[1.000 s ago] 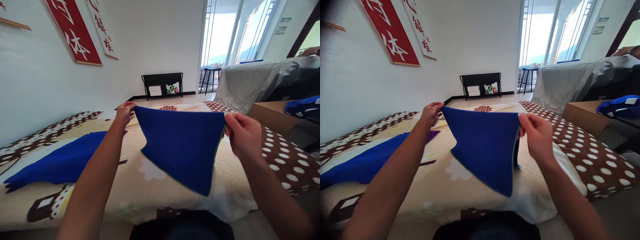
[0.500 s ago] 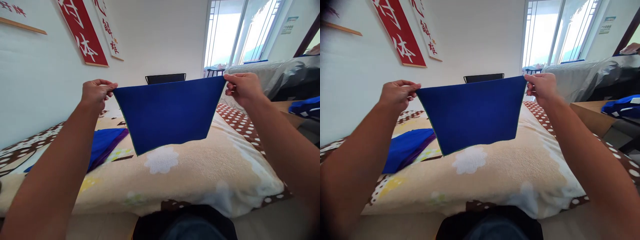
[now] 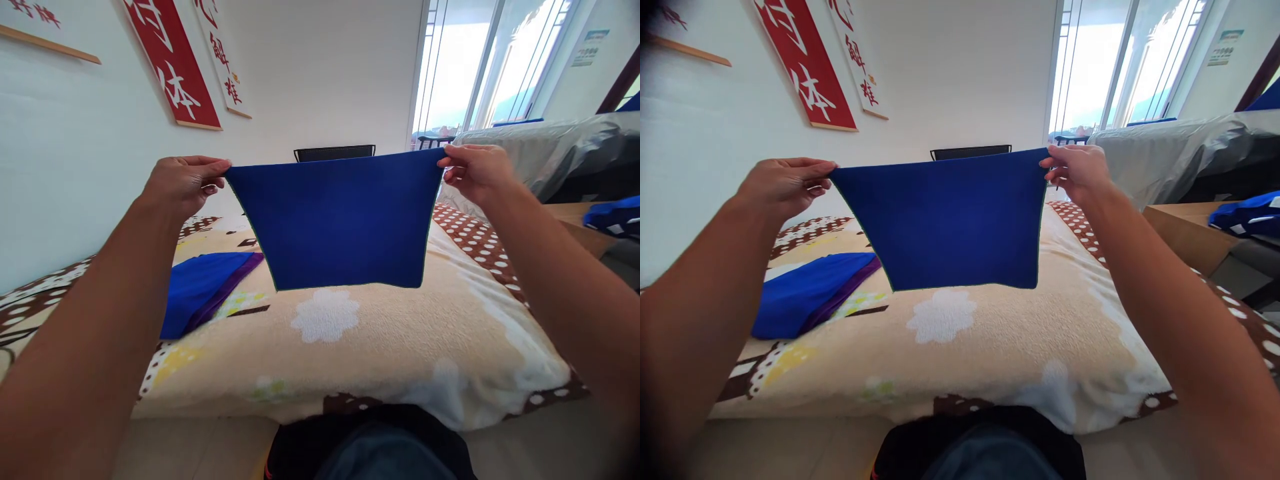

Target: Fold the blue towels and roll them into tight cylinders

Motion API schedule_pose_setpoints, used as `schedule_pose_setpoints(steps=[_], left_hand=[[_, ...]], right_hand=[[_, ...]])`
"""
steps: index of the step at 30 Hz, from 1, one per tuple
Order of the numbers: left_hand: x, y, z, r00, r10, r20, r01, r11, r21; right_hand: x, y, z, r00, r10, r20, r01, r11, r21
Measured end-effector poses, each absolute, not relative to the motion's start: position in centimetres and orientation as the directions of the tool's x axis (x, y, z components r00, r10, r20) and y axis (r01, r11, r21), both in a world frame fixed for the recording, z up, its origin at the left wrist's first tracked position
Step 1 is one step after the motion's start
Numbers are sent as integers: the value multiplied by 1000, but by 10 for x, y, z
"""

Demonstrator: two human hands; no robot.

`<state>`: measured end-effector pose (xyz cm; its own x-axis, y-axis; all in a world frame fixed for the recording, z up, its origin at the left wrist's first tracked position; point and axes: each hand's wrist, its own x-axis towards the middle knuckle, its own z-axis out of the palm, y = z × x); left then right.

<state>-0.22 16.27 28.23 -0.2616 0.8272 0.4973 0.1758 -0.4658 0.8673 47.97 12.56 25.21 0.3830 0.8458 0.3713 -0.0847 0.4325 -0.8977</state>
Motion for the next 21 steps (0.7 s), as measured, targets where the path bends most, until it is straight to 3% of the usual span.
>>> schedule_pose_setpoints(steps=[6,12,17,21], left_hand=[[-9,159,282,-63,829,555,287,-518,806],[-4,156,282,-84,790,607,540,-476,694],[-8,156,283,-114,783,612,537,-470,701],[-14,157,285,-110,801,588,519,-459,722]], right_hand=[[483,124,253,442,813,379,-63,450,-891],[487,126,255,508,761,403,-24,480,-877],[489,129,253,578,690,436,37,511,-859],[490,132,251,513,710,482,-1,562,-827]])
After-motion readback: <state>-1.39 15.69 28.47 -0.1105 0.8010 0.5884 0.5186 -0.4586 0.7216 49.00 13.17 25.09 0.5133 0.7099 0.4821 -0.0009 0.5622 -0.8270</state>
